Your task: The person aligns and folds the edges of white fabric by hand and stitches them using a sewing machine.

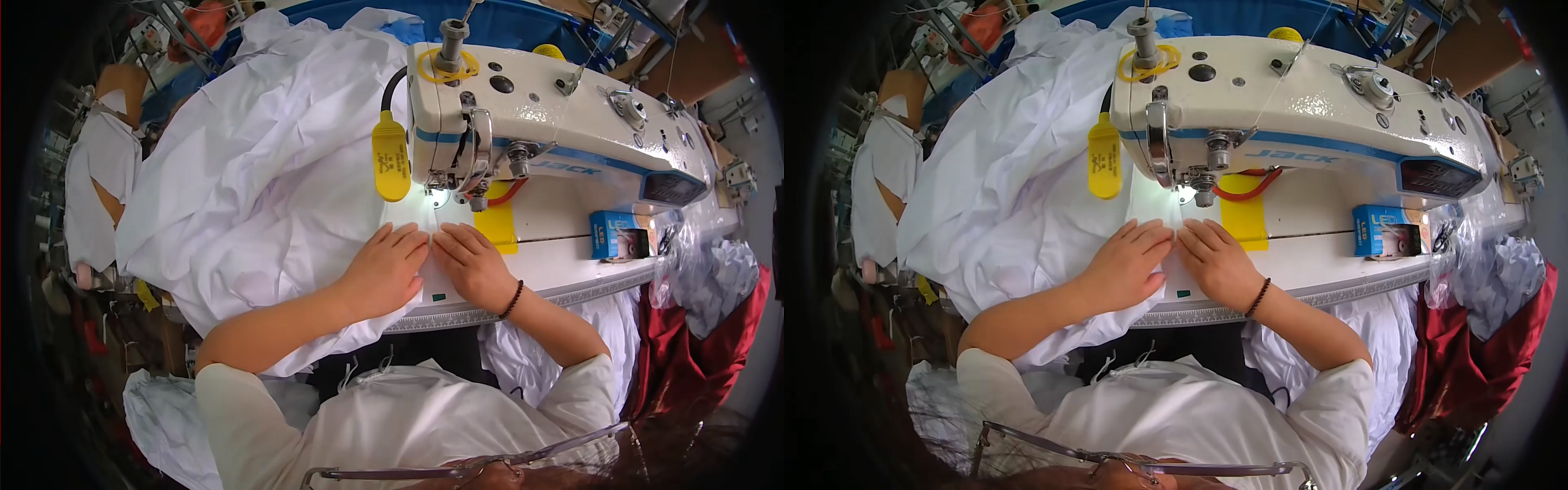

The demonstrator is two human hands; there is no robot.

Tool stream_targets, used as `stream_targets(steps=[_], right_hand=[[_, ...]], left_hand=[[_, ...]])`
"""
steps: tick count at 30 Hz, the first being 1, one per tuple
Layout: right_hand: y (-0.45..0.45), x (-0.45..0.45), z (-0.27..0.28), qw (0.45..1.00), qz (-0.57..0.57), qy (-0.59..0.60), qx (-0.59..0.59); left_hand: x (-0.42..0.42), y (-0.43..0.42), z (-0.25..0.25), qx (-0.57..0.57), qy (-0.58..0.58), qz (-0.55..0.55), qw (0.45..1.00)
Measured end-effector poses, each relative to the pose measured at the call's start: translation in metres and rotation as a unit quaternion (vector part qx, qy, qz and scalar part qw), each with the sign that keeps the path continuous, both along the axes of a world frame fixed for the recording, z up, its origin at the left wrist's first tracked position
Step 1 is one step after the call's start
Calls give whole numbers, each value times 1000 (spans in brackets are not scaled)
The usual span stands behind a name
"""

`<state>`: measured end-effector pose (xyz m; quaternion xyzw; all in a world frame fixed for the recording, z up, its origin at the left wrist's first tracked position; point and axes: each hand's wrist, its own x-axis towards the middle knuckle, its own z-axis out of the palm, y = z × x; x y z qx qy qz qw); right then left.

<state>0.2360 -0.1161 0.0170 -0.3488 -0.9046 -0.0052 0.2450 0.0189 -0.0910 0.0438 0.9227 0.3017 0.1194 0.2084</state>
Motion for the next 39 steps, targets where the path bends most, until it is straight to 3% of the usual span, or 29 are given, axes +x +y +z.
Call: stream_targets(steps=[2, 3, 19, 39], right_hand=[[-1, 0, -3, 1000, 0, 8, -4], [-1, 1, -4, 1000, -4, 16, -9], [21, -3, -3, 999, -10, 40, 17], [41, -5, -16, 988, -152, -15, -9]], left_hand=[[-3, -13, -15, 146, -18, 47, 988], [-5, -14, -18, 150, -15, 45, 988], [-7, 19, -17, 147, -58, 6, 987], [-4, 72, -15, 151, -104, -8, 983]])
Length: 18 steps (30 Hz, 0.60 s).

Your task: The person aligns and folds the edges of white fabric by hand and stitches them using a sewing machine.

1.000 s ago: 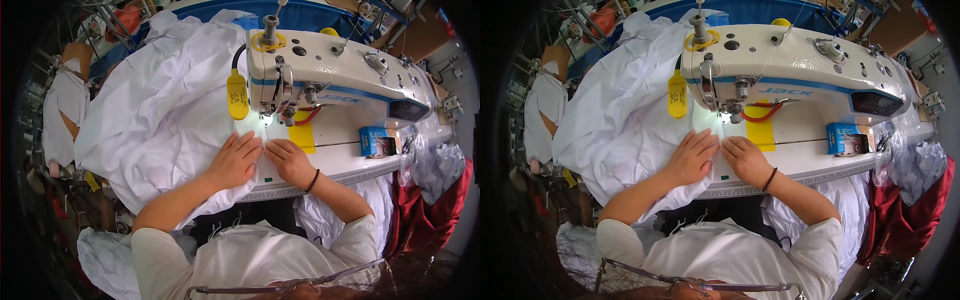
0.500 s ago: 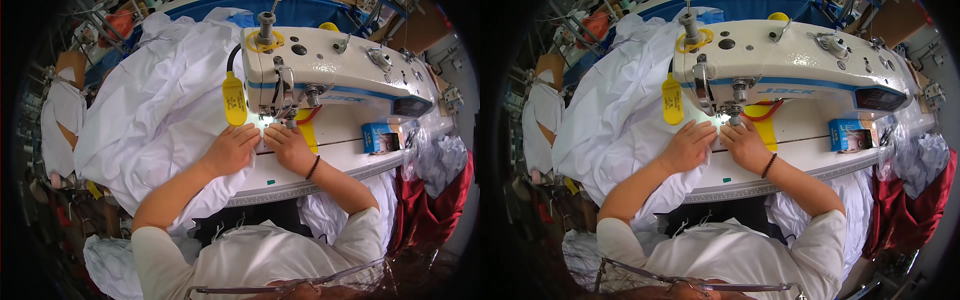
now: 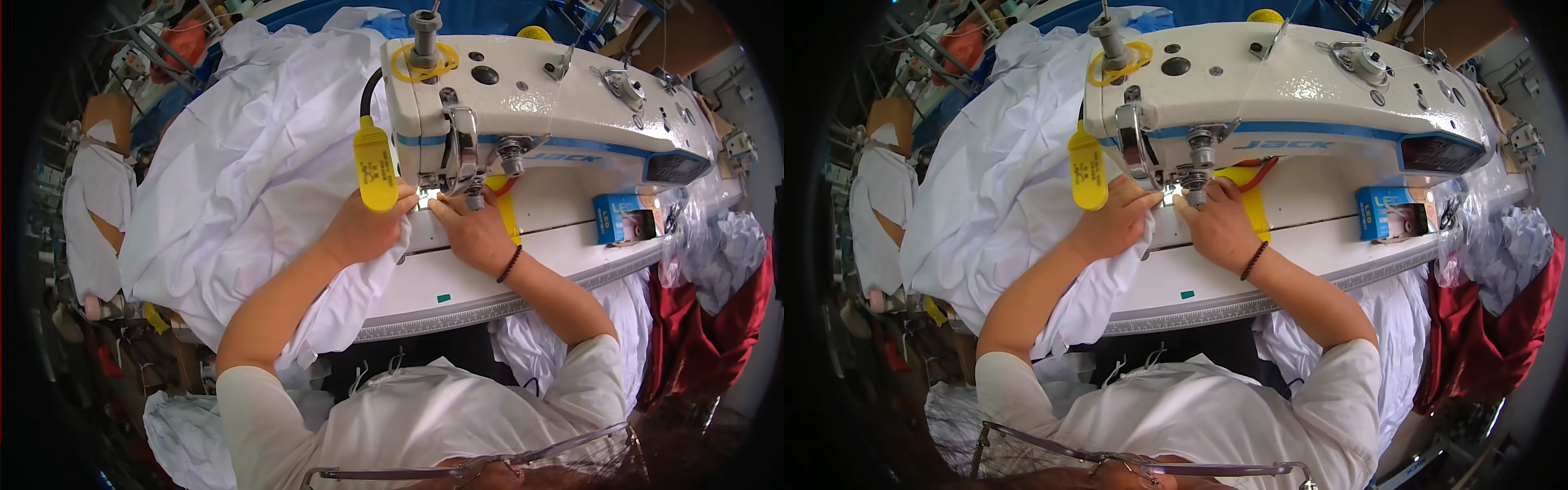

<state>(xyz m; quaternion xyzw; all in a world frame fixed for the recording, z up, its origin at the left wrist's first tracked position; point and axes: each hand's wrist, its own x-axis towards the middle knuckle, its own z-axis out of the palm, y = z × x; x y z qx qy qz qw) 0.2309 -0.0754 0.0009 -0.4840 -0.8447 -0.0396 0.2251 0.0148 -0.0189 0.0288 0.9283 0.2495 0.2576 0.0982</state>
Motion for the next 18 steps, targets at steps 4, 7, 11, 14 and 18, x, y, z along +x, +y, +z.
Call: stream_targets(steps=[4, 7, 11, 14, 18], right_hand=[[0, -1, 4, 1000, 4, 23, -2], [-1, -1, 4, 999, 8, 50, 10], [-2, 1, 6, 1000, -3, 21, -15], [-1, -1, 5, 999, 4, 42, 4], [0, -2, 3, 998, 12, 66, 22]], left_hand=[[-2, 2, -1, 0, 7, 2, 1000], [-2, 4, -1, 2, 8, 1, 1000], [0, 5, -3, 2, -27, -13, 1000], [-2, 5, -2, 4, 14, 4, 1000], [-2, 5, -3, 5, 10, -1, 1000]])
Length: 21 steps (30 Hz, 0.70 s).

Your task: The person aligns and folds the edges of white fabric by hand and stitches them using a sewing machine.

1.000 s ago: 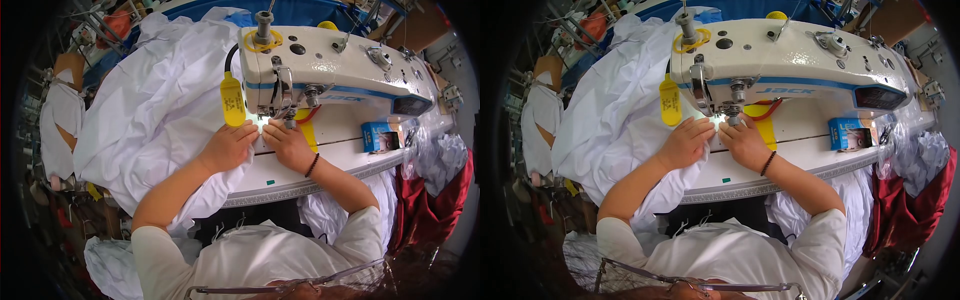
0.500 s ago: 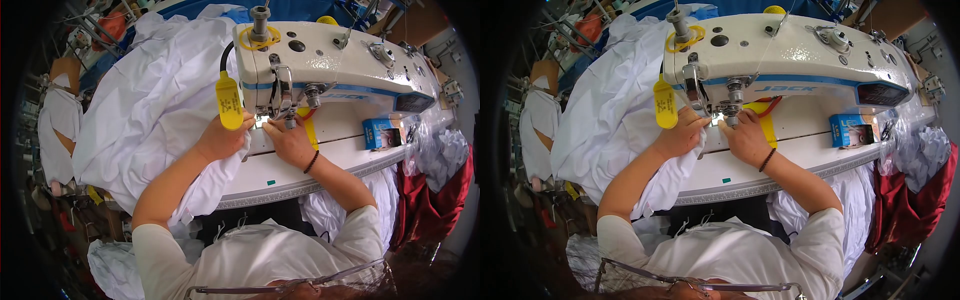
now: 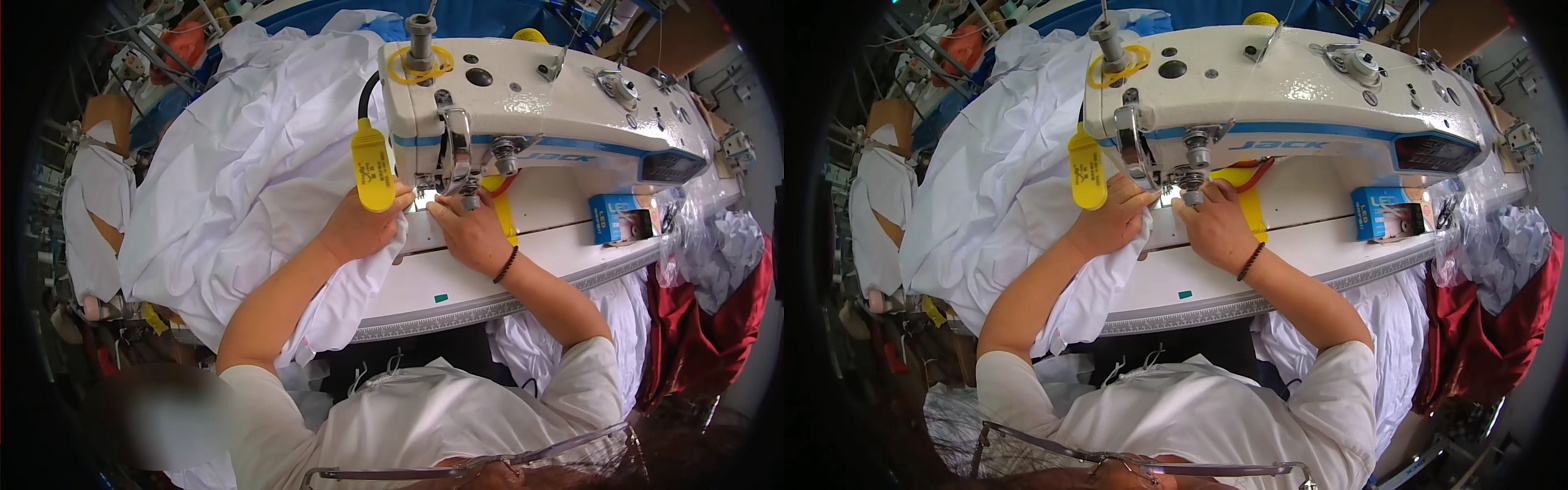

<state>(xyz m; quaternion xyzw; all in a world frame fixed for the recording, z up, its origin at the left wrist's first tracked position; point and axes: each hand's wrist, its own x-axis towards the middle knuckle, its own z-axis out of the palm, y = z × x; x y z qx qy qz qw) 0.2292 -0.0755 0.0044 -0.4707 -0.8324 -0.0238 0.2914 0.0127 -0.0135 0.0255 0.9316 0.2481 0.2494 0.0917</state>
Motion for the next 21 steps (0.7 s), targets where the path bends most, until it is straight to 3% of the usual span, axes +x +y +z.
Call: stream_targets(steps=[16, 19, 21], right_hand=[[-1, 0, 2, 1000, -2, -28, 8], [-7, -1, 12, 1000, 26, -11, -6], [-14, -11, 16, 982, 183, 38, 30]], left_hand=[[0, -2, -3, -20, -42, 8, 999], [-4, 5, -22, -66, -106, -2, 992], [-9, 12, -21, -97, -156, -11, 983]])
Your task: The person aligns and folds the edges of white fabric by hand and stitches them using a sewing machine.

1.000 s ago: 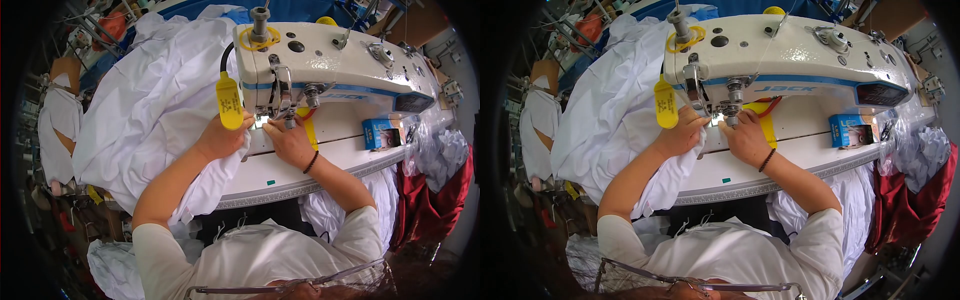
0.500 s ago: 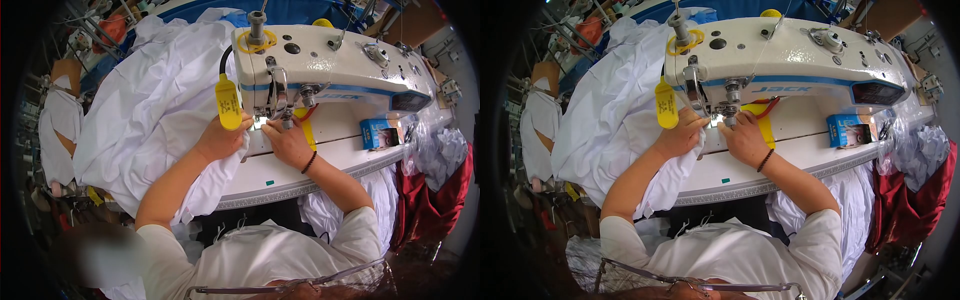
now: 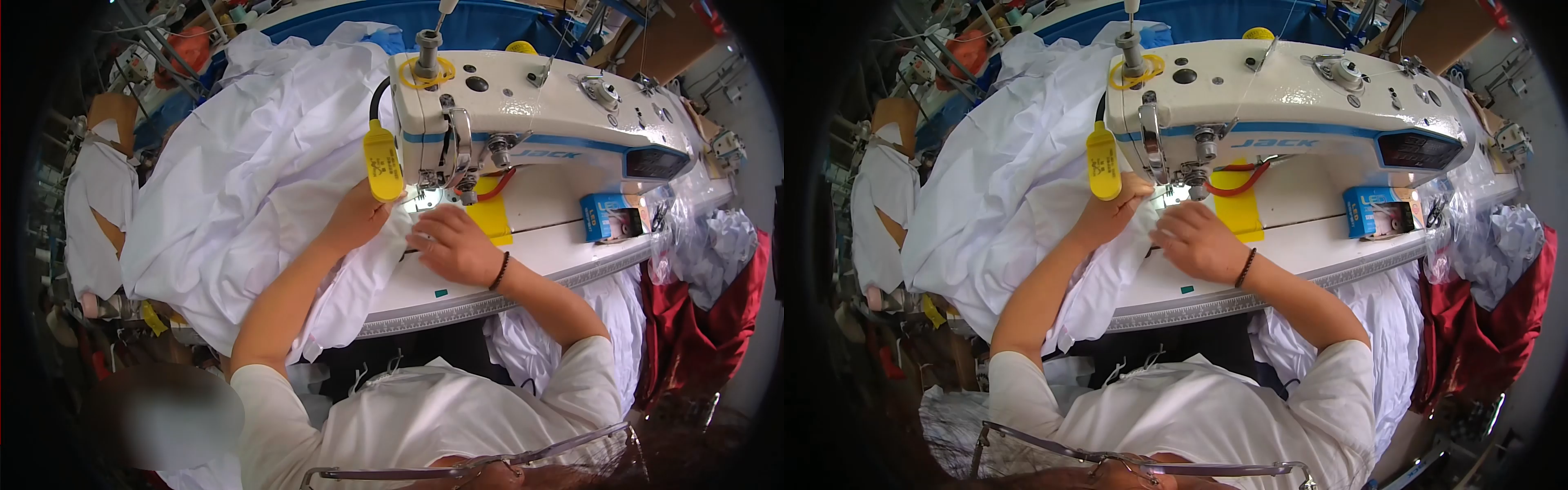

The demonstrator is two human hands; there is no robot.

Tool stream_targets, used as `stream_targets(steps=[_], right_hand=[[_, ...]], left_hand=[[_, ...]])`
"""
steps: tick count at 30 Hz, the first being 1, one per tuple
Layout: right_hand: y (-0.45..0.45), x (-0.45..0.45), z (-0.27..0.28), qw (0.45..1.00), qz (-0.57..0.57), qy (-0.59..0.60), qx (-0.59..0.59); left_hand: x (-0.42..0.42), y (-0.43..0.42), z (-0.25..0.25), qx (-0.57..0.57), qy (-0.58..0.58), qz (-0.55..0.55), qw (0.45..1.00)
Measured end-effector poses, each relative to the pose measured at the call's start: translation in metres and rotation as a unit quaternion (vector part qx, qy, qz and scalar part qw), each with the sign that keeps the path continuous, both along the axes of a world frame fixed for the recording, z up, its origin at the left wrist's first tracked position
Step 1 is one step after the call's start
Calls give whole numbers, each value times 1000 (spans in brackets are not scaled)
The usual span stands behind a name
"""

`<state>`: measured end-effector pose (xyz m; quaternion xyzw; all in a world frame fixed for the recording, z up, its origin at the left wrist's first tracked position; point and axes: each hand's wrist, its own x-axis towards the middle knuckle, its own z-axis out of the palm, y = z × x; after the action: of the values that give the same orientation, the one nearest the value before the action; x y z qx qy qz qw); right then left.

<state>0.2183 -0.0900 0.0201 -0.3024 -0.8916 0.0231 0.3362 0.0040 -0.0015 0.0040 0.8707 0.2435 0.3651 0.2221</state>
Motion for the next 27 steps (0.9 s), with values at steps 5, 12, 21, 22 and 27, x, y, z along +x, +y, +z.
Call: stream_targets(steps=[5, 12, 21, 22, 27], right_hand=[[-60, -77, 16, 986, 136, -82, -45], [-72, -58, -8, 989, 120, 21, -82], [-48, 72, 61, 907, 76, -34, -414], [-39, 72, 57, 900, 18, 29, -434], [23, 39, 14, 972, -204, 43, -112]], left_hand=[[-11, 14, 25, 68, 173, 21, 982], [-65, -28, 50, 53, 538, 205, 816], [-4, -135, 114, -221, 598, -122, 761], [6, -129, 112, -163, 528, -73, 830], [24, -82, 48, 147, 207, 68, 965]])
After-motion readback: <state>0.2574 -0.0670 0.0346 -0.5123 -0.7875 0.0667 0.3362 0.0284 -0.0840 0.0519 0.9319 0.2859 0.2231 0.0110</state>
